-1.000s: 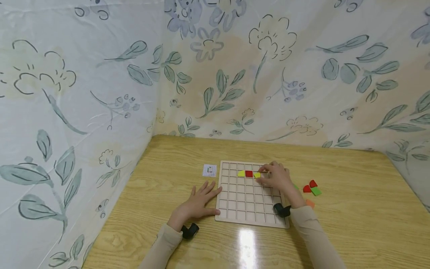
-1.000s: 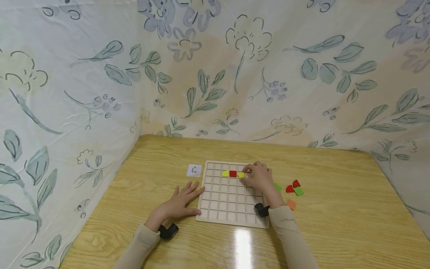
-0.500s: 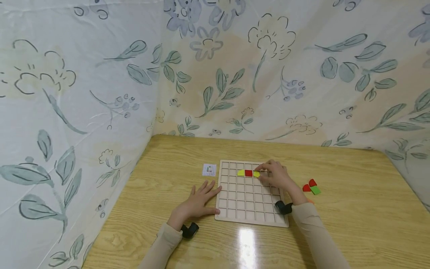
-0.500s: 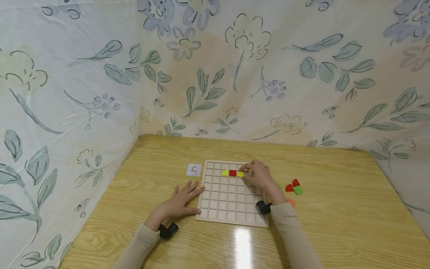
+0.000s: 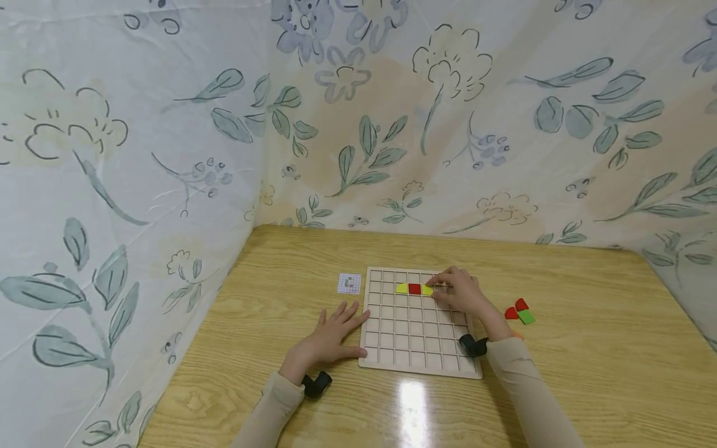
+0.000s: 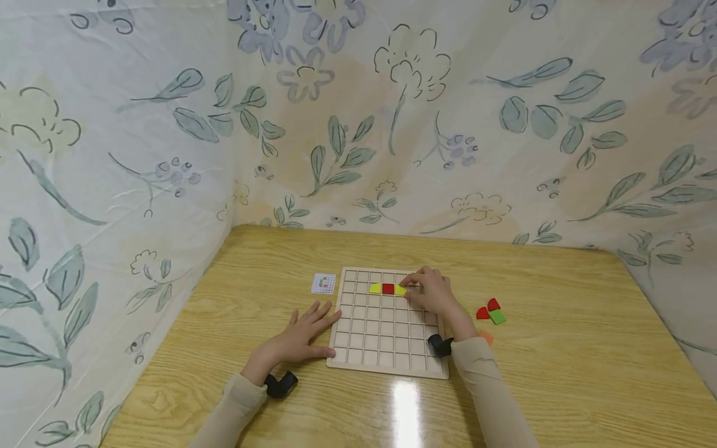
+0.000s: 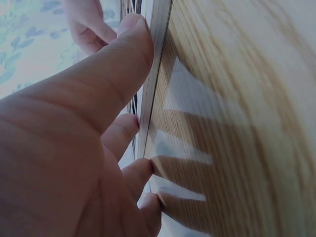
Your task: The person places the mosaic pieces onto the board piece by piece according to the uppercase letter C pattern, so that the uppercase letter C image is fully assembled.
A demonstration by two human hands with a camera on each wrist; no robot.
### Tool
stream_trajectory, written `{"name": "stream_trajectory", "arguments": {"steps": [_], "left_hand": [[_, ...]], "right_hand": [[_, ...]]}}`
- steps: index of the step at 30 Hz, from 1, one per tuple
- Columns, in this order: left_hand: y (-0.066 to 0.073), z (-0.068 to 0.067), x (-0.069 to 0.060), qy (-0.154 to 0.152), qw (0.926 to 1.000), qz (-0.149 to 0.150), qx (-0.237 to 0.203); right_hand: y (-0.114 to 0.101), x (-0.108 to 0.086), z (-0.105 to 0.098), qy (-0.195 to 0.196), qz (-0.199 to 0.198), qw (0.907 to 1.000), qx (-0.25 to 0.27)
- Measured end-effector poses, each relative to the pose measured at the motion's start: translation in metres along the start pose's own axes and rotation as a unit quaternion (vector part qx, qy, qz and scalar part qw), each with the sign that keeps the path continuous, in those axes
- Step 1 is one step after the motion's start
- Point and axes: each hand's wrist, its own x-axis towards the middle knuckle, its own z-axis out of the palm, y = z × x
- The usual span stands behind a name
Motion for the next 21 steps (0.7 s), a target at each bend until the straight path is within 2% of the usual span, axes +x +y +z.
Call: {"name": "stream_trajectory", "arguments": {"steps": [7,15,21], "left_hand": [[0.0003,-0.0004,-0.0002,0.008,0.9998,0.018,-0.008],[0.0007,-0.0007,0.0013,-0.001,1.0,0.001,-0.001],[0.0002,-0.0017,0.0014,0.0,1.0,0.002,0.0]], "right_hand": [[0.0034,0.0007,-0.0025,0.002,-0.009,0.9999,0.005],[0.0055,-0.0007,-0.0055,0.002,-0.003,1.0,0.005],[0.0062,-0.0052,-0.0066,0.004,-0.003,1.0,-0.004]]}}
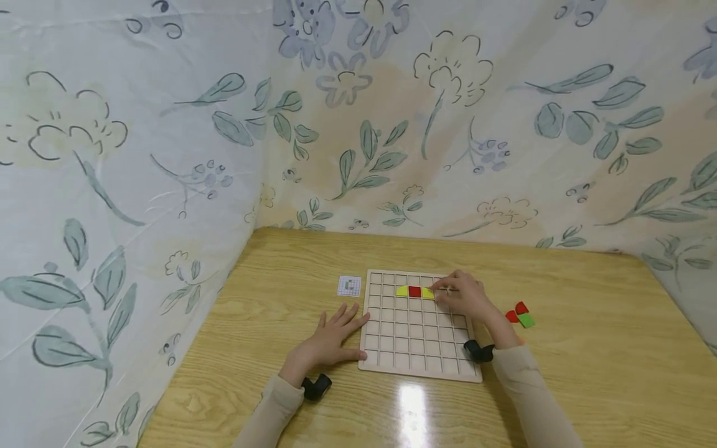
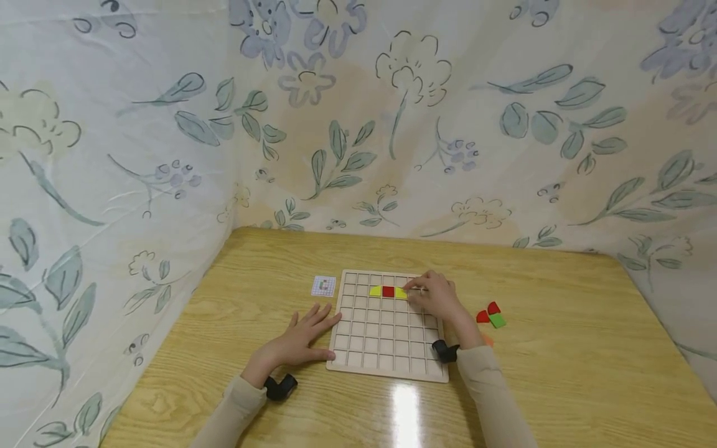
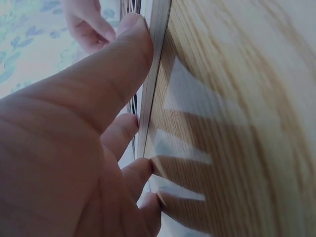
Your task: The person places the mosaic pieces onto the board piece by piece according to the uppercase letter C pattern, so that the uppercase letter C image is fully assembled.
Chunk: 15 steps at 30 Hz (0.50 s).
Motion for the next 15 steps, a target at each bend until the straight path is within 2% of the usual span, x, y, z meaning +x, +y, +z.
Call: {"name": "stream_trajectory", "arguments": {"steps": [7,15], "left_hand": [[0.0,0.002,0.0,0.001,1.0,0.002,0.003],[0.0,0.004,-0.001,0.005,1.0,0.0,0.0]], "right_hand": [[-0.001,-0.012,-0.006,0.011,-0.001,0.9997,-0.021],[0.004,-0.029,-0.018,0.026,-0.007,0.9996,-0.01]]}}
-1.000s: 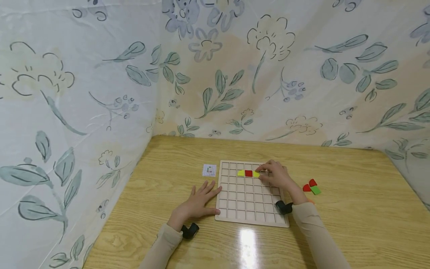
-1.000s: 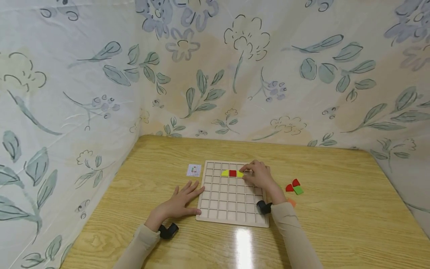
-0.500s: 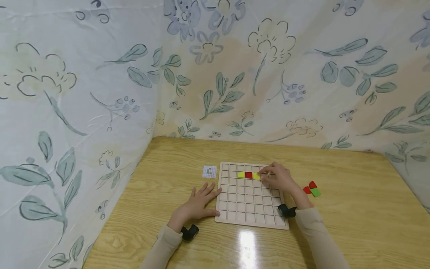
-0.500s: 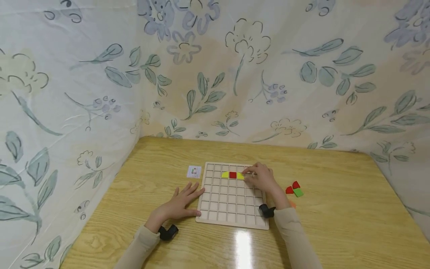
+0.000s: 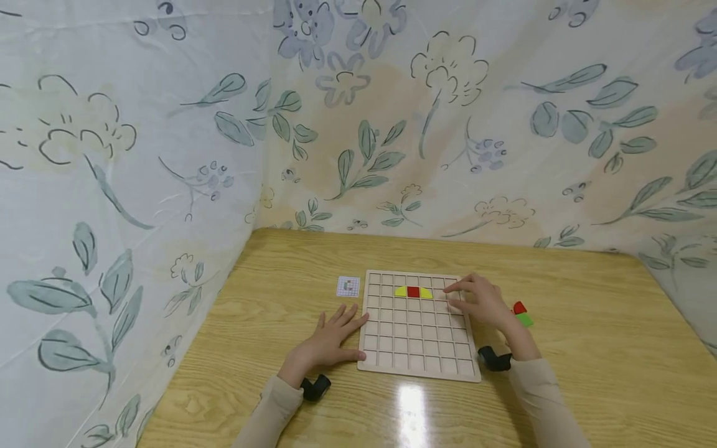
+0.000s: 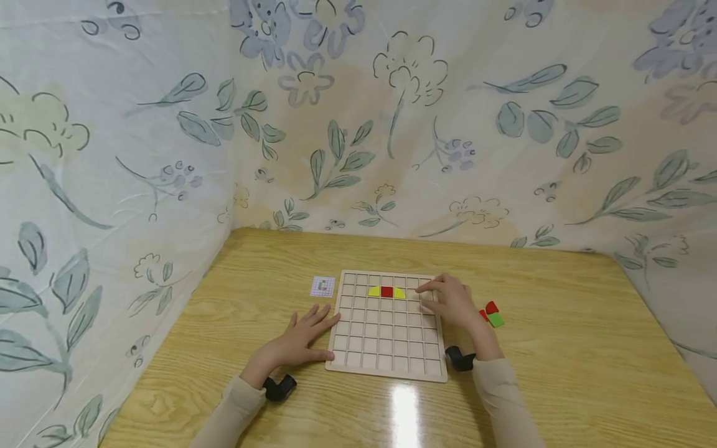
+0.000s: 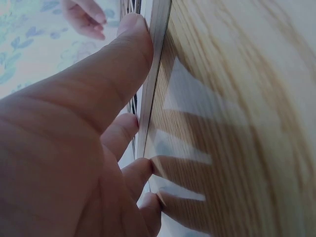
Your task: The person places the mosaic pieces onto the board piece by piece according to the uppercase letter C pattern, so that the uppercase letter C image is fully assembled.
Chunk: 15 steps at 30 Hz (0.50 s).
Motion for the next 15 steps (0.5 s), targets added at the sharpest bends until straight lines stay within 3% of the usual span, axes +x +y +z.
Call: {"name": "stream_trajectory", "arguments": {"steps": [15], "left_hand": [[-0.004,0.001,-0.002,0.0,1.0,0.003,0.005]], "right_hand": [[0.018,-0.033,-0.022,0.035,0.011,0.999,-0.027]]}}
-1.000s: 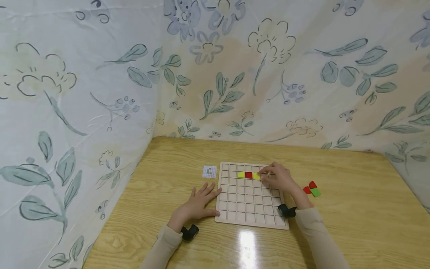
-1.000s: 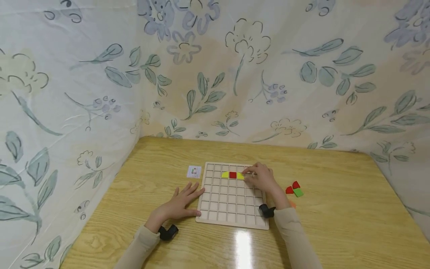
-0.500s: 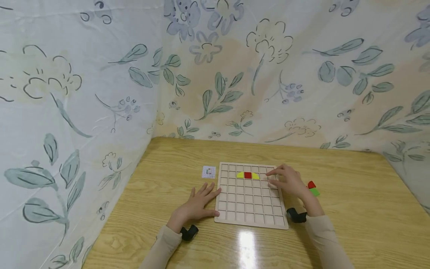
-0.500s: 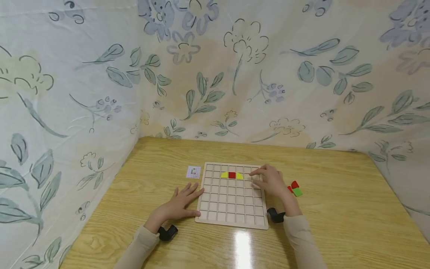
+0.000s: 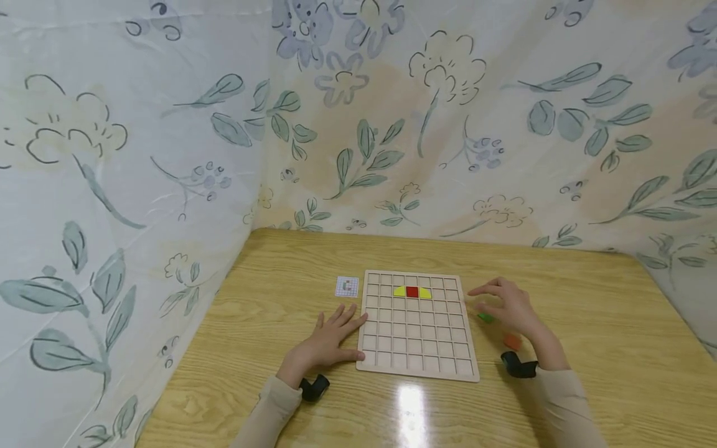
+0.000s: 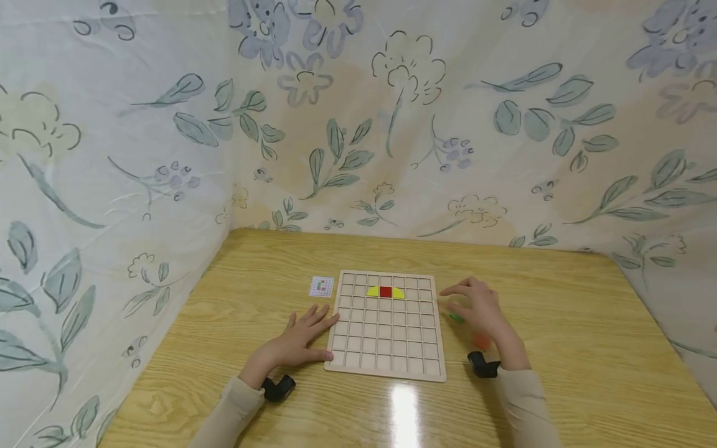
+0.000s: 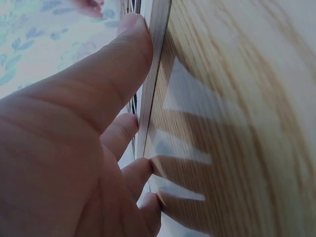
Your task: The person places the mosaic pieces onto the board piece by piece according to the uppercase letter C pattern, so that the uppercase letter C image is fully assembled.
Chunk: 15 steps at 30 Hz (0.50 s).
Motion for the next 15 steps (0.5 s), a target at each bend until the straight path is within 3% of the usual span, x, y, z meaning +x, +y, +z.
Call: {"name": "stream_trajectory", "arguments": {"steps": [9,15], "left_hand": [[0.002,-0.001,0.0,0.0,1.0,-0.004,-0.004],[0.003,-0.001,0.001,0.001,1.0,-0.004,-0.006]], "right_hand": [[0.018,-0.011,-0.009,-0.011,-0.007,0.9999,-0.001],[0.028,-0.014,-0.013,-0.032,0.018,0.9993,0.001]]}}
